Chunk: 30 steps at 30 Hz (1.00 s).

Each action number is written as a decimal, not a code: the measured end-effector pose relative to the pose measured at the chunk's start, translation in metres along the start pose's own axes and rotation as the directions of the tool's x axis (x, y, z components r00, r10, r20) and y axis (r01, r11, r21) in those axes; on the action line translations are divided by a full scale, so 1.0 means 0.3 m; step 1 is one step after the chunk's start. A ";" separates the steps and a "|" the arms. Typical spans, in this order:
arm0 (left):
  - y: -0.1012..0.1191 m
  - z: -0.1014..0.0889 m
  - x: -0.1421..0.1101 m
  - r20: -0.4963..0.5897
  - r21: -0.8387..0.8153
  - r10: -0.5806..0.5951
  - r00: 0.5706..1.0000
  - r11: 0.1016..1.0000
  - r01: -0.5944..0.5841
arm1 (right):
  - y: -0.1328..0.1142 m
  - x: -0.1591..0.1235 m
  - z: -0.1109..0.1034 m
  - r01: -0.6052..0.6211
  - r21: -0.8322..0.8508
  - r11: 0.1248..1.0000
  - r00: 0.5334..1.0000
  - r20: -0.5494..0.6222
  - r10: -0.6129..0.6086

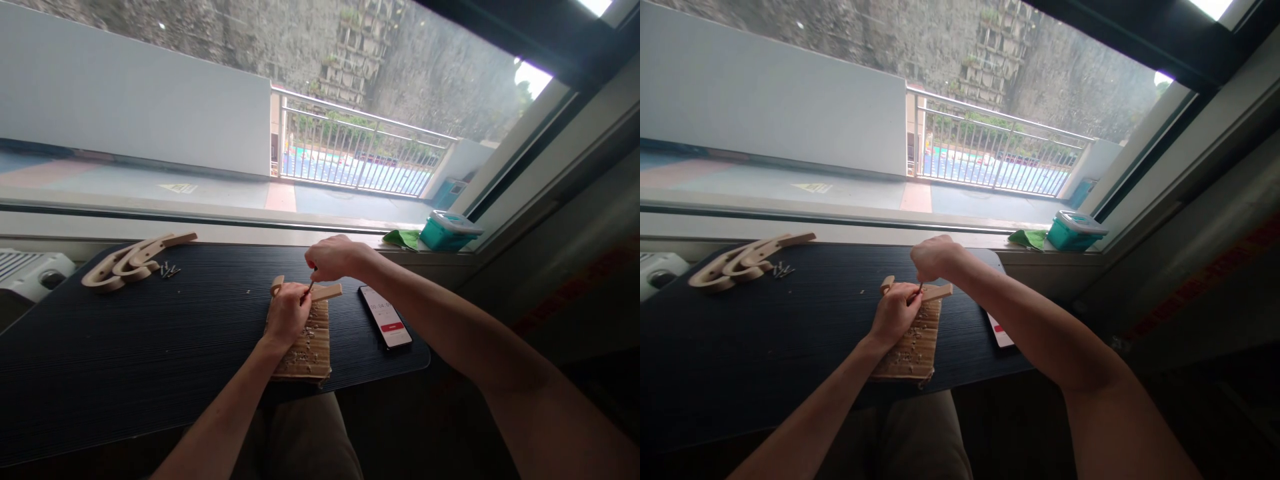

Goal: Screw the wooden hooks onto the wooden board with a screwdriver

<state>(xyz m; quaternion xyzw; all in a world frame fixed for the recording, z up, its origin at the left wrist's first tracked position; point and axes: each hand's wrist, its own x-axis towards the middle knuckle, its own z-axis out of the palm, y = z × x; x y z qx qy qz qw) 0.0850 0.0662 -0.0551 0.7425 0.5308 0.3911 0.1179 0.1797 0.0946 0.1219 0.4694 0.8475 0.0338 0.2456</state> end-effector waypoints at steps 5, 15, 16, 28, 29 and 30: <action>0.001 -0.001 -0.002 -0.001 -0.008 -0.002 1.000 1.000 0.002 | 0.009 -0.007 -0.001 0.069 0.010 0.998 0.997 -0.042 -0.068; 0.017 -0.053 -0.046 -0.004 0.020 0.009 1.000 1.000 -0.009 | 0.000 0.013 0.023 0.017 0.004 1.000 1.000 -0.022 -0.017; 0.017 -0.078 -0.062 -0.023 0.008 0.029 0.999 1.000 -0.029 | -0.001 0.012 0.022 0.012 0.007 1.000 1.000 -0.020 -0.012; -0.179 -0.131 -0.006 0.309 -0.535 -0.120 0.943 0.799 0.277 | 0.002 0.006 0.025 0.138 0.035 0.990 0.987 -0.089 -0.135; -0.183 -0.117 -0.009 0.307 -0.560 -0.123 0.944 0.779 0.283 | -0.003 0.005 0.027 0.151 0.035 0.988 0.984 -0.099 -0.147; -0.185 -0.106 -0.013 0.289 -0.575 -0.136 0.948 0.767 0.285 | -0.007 0.005 0.030 0.159 0.037 0.987 0.982 -0.105 -0.155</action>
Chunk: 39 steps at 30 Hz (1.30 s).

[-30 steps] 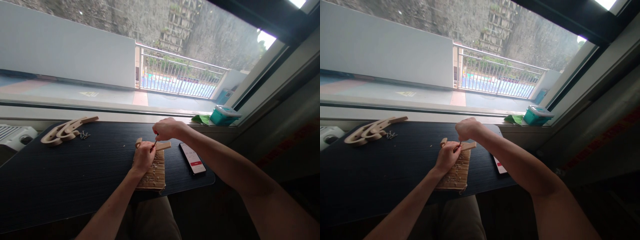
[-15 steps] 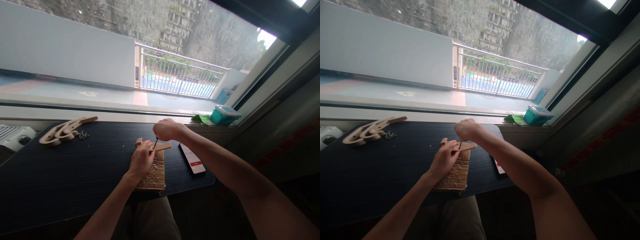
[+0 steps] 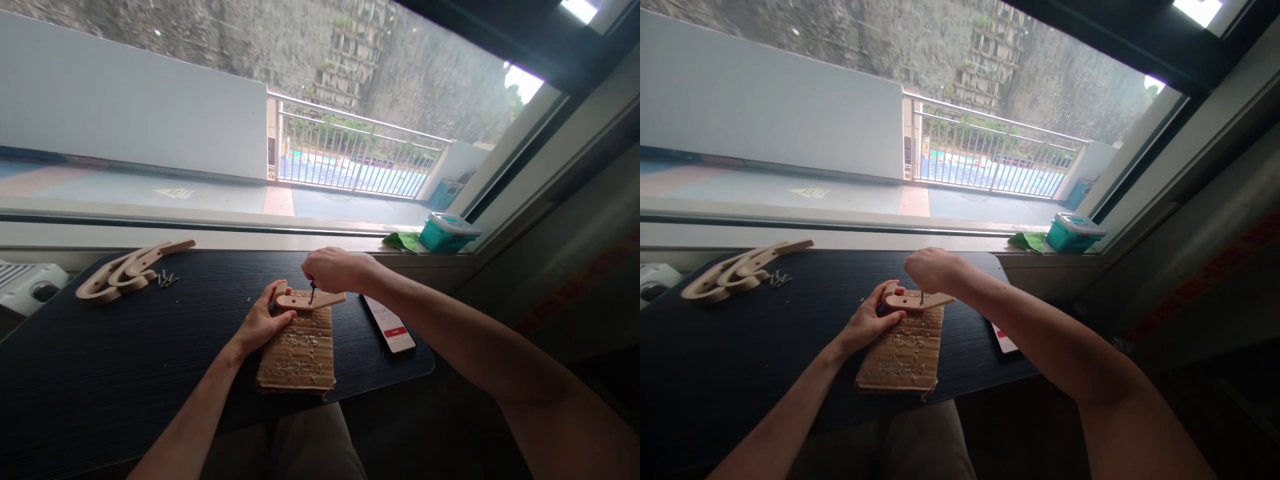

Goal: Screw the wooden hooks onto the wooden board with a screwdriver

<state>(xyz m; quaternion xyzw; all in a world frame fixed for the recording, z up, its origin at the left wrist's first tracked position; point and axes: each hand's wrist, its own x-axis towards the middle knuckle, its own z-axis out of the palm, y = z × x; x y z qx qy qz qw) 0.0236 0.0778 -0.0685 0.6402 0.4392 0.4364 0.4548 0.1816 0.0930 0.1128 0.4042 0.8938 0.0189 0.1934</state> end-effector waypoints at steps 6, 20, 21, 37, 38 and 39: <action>-0.022 0.010 -0.011 -0.063 0.013 0.003 0.998 1.000 -0.003 | 0.024 -0.012 0.032 0.016 0.110 0.994 0.998 -0.066 -0.009; -0.035 0.016 -0.011 -0.108 0.031 0.027 0.994 0.999 -0.024 | 0.036 -0.007 0.016 -0.137 0.084 0.987 0.990 -0.001 0.138; -0.036 0.015 -0.011 -0.110 0.031 0.030 0.993 0.999 -0.027 | 0.039 -0.005 0.014 -0.133 0.072 0.989 0.991 0.003 0.133; -0.040 0.015 -0.011 -0.124 -0.007 0.010 0.992 1.000 -0.011 | 0.008 -0.008 0.014 -0.113 -0.027 0.993 0.993 -0.031 0.112; -0.038 0.014 -0.012 -0.125 -0.009 0.011 0.992 1.000 -0.012 | 0.012 -0.009 0.015 -0.114 -0.027 0.993 0.993 -0.033 0.113; -0.037 0.014 -0.012 -0.125 -0.010 0.012 0.992 1.000 -0.014 | 0.015 -0.010 0.015 -0.112 -0.026 0.993 0.993 -0.035 0.111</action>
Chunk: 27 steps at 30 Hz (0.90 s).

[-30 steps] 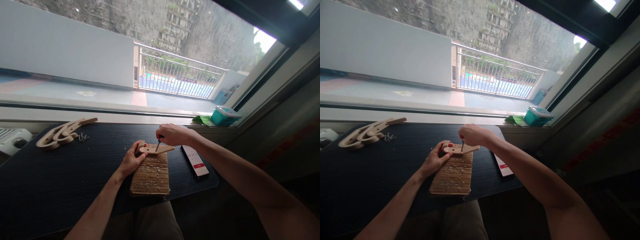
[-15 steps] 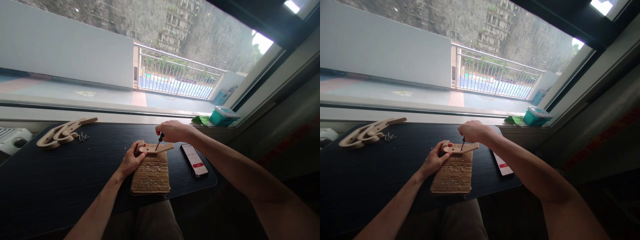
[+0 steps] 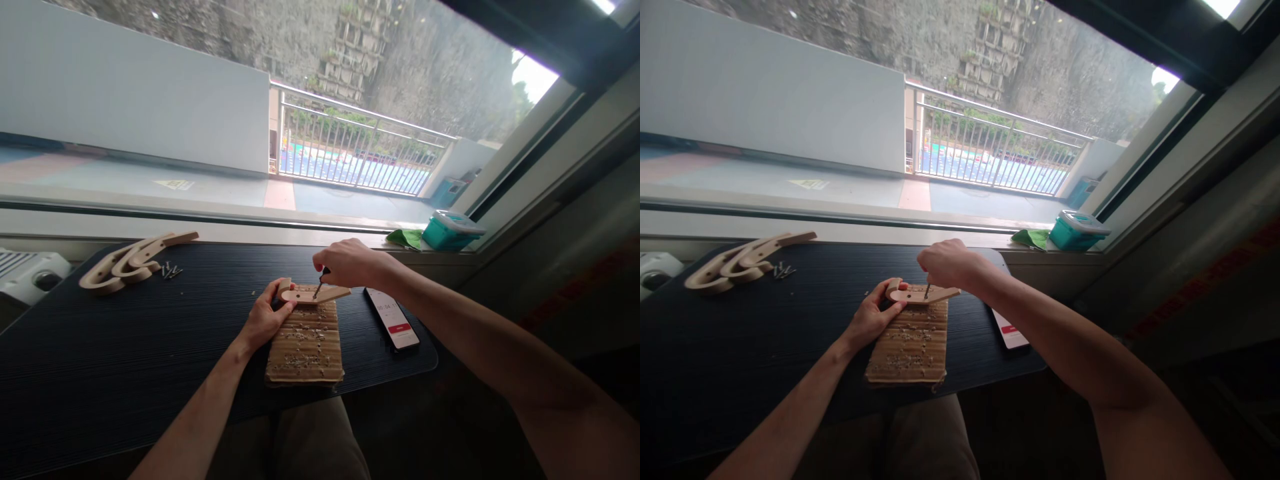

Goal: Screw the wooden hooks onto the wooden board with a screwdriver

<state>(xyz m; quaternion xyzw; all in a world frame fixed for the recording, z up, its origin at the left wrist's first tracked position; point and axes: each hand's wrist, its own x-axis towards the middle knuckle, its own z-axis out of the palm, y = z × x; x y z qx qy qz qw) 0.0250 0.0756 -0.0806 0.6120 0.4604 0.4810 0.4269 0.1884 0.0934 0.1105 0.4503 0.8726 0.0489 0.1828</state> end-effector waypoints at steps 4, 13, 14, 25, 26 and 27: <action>0.008 -0.001 -0.002 0.001 0.014 0.008 1.000 1.000 -0.008 | 0.003 -0.008 -0.004 0.025 -0.016 1.000 1.000 -0.002 -0.025; 0.006 -0.001 0.001 -0.015 0.070 0.025 1.000 0.997 -0.024 | -0.041 -0.007 -0.017 0.005 -0.054 0.999 1.000 0.022 -0.004; 0.006 -0.001 0.002 -0.016 0.078 0.029 0.999 0.997 -0.028 | -0.041 -0.005 -0.016 -0.001 -0.054 0.999 1.000 0.019 0.002; 0.004 -0.001 0.001 -0.035 0.131 0.051 0.998 0.990 -0.046 | -0.034 -0.006 -0.027 0.014 -0.069 0.998 1.000 0.012 -0.013; 0.004 -0.001 0.001 -0.033 0.129 0.050 0.998 0.991 -0.046 | -0.036 -0.003 -0.023 0.017 -0.073 0.997 1.000 0.004 -0.017; 0.005 -0.001 0.001 -0.032 0.128 0.050 0.998 0.991 -0.046 | -0.037 0.000 -0.019 0.017 -0.077 0.997 1.000 -0.004 -0.017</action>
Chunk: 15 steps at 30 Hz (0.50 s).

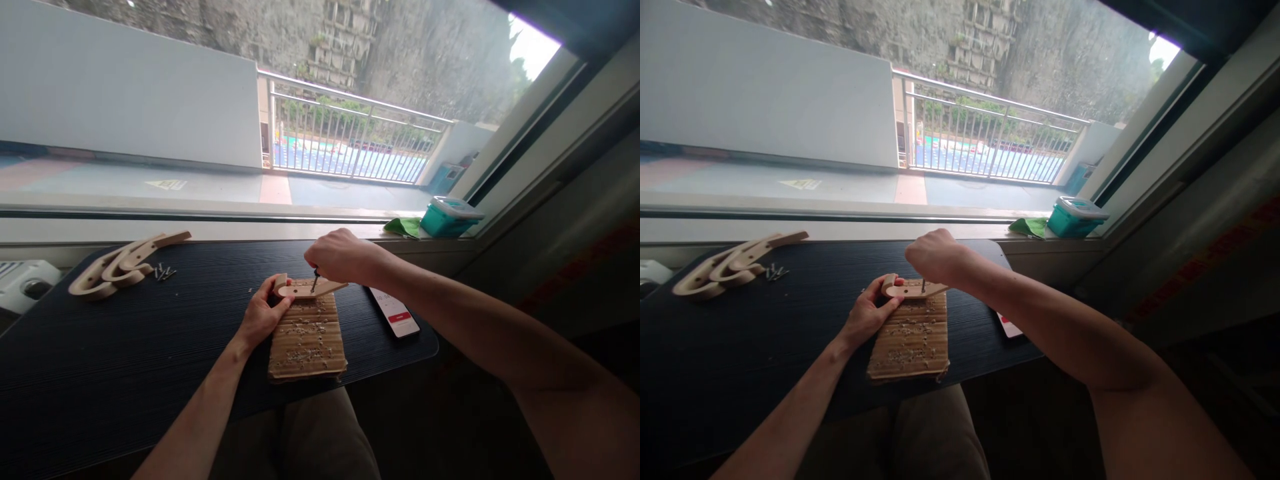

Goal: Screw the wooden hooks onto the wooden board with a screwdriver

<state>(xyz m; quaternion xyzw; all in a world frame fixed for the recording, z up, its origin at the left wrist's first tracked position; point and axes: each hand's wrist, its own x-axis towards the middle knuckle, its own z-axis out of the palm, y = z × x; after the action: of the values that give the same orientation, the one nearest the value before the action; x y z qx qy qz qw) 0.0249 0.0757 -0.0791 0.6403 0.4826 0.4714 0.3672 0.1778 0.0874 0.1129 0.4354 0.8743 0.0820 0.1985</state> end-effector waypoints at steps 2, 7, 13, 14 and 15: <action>0.002 0.000 0.000 0.003 0.000 -0.003 1.000 1.000 0.003 | 0.000 0.007 0.010 -0.009 -0.003 1.000 1.000 -0.006 0.009; 0.002 0.000 -0.001 -0.002 0.009 -0.006 1.000 1.000 0.006 | 0.013 0.017 0.024 -0.048 0.016 0.999 0.999 0.014 0.047; -0.002 0.000 -0.002 -0.007 -0.005 -0.001 1.000 1.000 0.001 | -0.001 0.012 0.000 -0.007 -0.034 0.999 0.999 0.038 0.009; -0.001 0.000 -0.003 -0.005 -0.006 -0.002 1.000 1.000 0.002 | -0.009 0.009 -0.006 0.009 -0.044 0.999 0.999 0.037 -0.008; 0.000 0.000 -0.003 -0.002 -0.008 -0.005 1.000 1.000 0.005 | -0.017 0.007 -0.011 0.025 -0.053 0.998 0.999 0.036 -0.023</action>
<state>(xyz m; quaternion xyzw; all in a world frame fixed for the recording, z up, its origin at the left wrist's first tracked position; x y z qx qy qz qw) 0.0246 0.0747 -0.0793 0.6372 0.4828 0.4731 0.3702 0.1714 0.0861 0.1136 0.4210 0.8733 0.0952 0.2262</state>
